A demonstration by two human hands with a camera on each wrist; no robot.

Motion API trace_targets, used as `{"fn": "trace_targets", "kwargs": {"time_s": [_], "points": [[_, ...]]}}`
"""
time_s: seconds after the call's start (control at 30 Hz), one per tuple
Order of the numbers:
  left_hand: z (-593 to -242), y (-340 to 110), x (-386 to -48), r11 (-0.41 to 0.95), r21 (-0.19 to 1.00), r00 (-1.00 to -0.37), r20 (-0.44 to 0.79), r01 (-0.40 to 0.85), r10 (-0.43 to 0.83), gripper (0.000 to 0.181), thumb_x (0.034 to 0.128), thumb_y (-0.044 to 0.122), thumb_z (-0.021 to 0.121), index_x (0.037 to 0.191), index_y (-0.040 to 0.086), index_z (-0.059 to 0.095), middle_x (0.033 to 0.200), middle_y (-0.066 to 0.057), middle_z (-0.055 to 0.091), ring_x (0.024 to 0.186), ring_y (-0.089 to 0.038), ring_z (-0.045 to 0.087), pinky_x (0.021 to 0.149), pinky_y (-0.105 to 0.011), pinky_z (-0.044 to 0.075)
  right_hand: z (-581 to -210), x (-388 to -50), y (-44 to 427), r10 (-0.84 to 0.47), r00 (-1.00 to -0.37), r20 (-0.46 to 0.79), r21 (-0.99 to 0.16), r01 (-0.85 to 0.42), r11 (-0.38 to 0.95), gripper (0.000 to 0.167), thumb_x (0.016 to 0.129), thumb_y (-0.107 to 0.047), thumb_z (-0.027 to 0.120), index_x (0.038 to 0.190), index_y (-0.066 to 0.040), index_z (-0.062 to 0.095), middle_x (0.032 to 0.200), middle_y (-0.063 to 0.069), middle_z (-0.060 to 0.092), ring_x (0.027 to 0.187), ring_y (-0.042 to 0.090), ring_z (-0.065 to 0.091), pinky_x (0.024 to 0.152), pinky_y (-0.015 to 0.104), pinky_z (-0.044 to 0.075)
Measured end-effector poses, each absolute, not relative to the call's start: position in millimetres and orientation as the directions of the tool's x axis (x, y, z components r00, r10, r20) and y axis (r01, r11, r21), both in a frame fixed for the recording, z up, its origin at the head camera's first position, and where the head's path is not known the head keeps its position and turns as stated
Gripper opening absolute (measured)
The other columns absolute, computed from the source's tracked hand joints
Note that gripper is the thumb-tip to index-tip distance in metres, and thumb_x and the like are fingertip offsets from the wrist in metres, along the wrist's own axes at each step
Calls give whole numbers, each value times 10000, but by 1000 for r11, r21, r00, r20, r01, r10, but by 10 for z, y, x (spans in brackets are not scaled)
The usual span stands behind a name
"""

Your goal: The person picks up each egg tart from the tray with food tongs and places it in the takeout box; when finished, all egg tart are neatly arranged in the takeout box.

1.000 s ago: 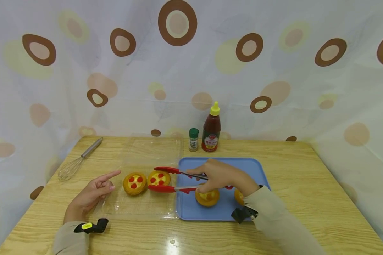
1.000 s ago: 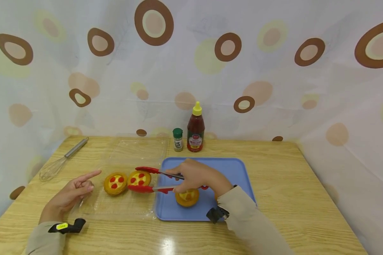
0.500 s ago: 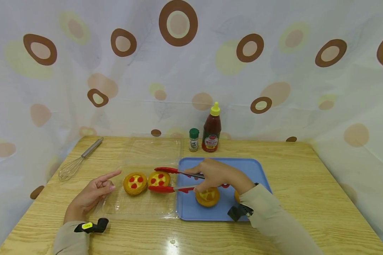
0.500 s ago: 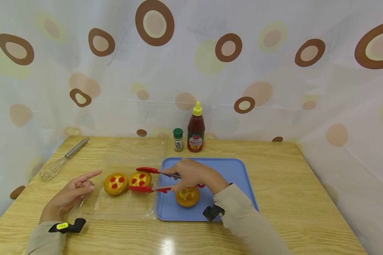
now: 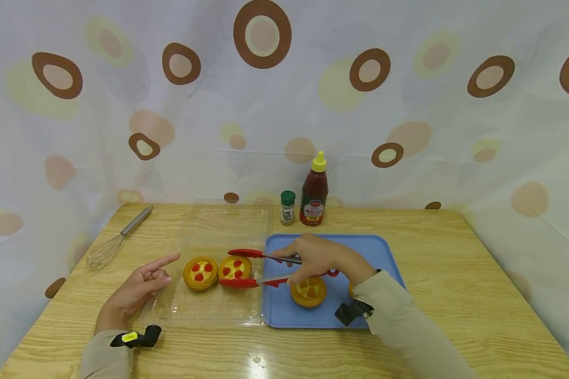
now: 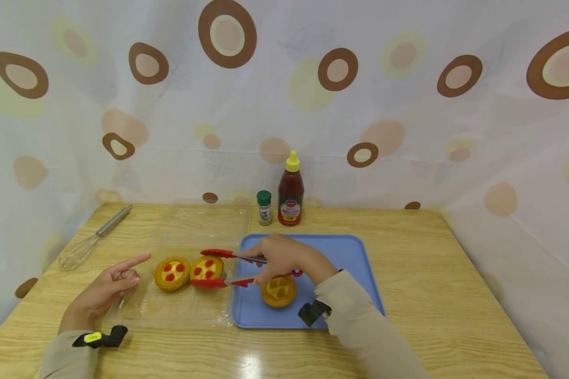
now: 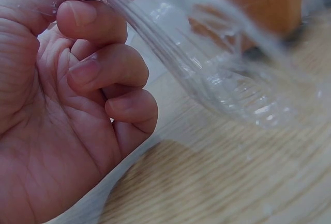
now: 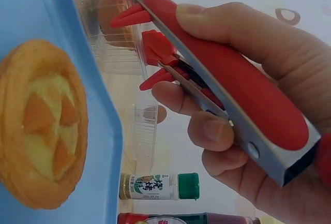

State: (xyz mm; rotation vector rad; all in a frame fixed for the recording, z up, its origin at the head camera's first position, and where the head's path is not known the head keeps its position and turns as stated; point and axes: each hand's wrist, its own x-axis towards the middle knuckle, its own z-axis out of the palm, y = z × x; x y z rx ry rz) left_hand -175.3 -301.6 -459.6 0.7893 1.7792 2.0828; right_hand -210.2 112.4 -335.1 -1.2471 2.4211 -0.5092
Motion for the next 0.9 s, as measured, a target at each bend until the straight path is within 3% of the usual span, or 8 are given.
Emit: {"fn": "trace_targets", "kwargs": {"time_s": [0.17, 0.4, 0.6, 0.77, 0.9], "points": [[-4604, -3012, -1757, -223, 966, -795, 236, 130, 559, 550, 962, -98, 405, 1433, 184, 444, 617, -69, 308, 517, -247, 219, 483, -365, 213, -3328, -2119, 1110, -820, -546, -175, -481, -679, 555, 627, 780, -237, 782, 1337, -68, 549, 903, 26, 691, 468, 44, 350, 476, 180, 345], [-4612, -3009, -1770, -223, 966, -790, 240, 134, 564, 557, 961, -104, 401, 1437, 184, 437, 621, -88, 283, 514, -243, 220, 481, -363, 215, -3293, -2119, 1103, -807, -557, -198, -483, -661, 575, 643, 770, -253, 795, 1341, -87, 549, 882, 14, 681, 545, 44, 437, 514, 186, 398], [-4612, -3007, -1771, -224, 965, -790, 241, 135, 564, 557, 961, -106, 400, 1437, 181, 436, 619, -88, 284, 516, -245, 222, 484, -365, 217, -3367, -2114, 1188, -796, -578, -180, -483, -653, 584, 658, 773, -306, 790, 1357, -131, 541, 1002, 25, 669, 655, 85, 446, 565, 215, 377], [-4604, -3008, -1763, -224, 966, -792, 239, 133, 561, 558, 959, -106, 403, 1434, 186, 442, 618, -87, 285, 512, -246, 215, 479, -364, 212, -3488, -2101, 1302, -799, -586, -135, -568, -615, 547, 661, 777, -322, 785, 1364, -148, 536, 889, 33, 662, 623, 77, 456, 543, 223, 390], [-4599, -3009, -1755, -227, 966, -797, 234, 125, 557, 557, 958, -109, 402, 1428, 187, 451, 617, -87, 284, 512, -248, 212, 481, -364, 211, -3538, -2079, 1381, -807, -584, -90, -647, -582, 493, 660, 785, -315, 780, 1369, -139, 528, 924, 15, 691, 617, 59, 489, 550, 224, 426]]}}
